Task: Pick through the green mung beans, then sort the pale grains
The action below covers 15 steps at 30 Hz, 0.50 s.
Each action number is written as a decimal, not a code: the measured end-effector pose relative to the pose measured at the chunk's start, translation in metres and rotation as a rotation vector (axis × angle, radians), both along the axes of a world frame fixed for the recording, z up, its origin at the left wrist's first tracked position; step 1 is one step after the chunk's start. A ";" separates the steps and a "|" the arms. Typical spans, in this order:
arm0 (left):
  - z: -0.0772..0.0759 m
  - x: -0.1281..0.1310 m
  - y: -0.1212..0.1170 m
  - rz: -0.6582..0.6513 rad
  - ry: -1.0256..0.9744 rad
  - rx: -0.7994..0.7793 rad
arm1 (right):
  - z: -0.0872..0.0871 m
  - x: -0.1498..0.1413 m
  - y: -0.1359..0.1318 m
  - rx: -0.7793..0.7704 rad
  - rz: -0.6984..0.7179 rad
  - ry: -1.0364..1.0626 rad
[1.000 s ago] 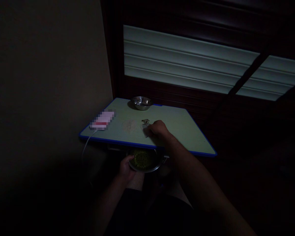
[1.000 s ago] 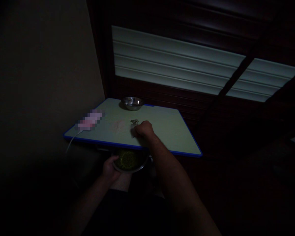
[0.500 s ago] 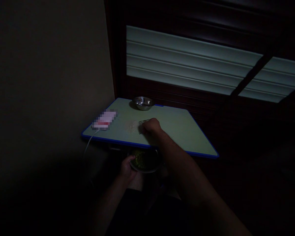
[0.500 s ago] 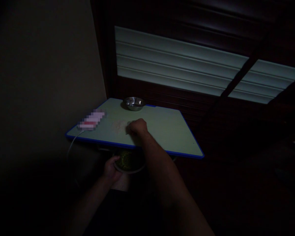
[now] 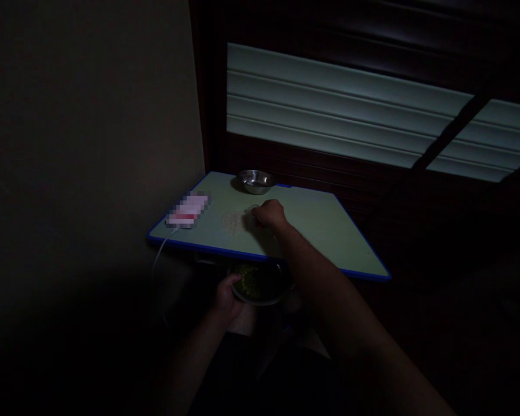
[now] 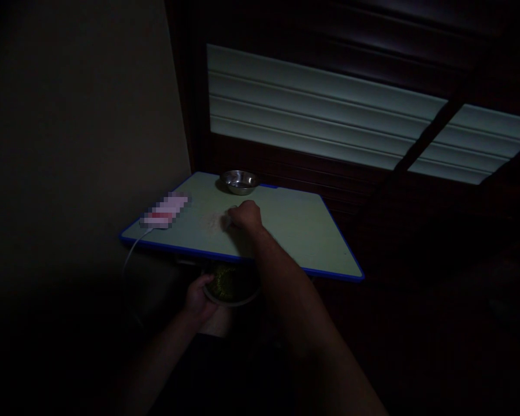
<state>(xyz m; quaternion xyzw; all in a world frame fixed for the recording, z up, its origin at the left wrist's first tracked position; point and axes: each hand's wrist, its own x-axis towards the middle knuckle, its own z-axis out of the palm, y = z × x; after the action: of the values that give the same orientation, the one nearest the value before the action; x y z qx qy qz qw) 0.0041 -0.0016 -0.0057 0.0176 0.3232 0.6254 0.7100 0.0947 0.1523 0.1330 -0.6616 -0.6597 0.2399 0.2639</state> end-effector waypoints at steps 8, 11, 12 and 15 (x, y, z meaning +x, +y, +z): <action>0.006 0.002 -0.001 0.021 0.000 -0.036 | -0.004 0.044 0.007 -0.017 -0.001 0.318; 0.007 0.002 0.000 0.040 0.023 -0.055 | -0.005 0.056 0.006 0.007 -0.053 0.405; 0.008 0.002 0.000 0.046 0.030 -0.056 | -0.007 0.059 0.005 0.012 -0.062 0.448; 0.008 0.002 0.000 0.037 0.040 -0.043 | -0.014 0.063 0.001 0.015 -0.059 0.575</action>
<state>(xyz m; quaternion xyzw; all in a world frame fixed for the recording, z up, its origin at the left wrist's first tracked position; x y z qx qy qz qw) 0.0060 -0.0021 0.0024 0.0091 0.3510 0.6309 0.6918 0.1577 0.1531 0.1192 -0.5834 -0.5401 0.4047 0.4519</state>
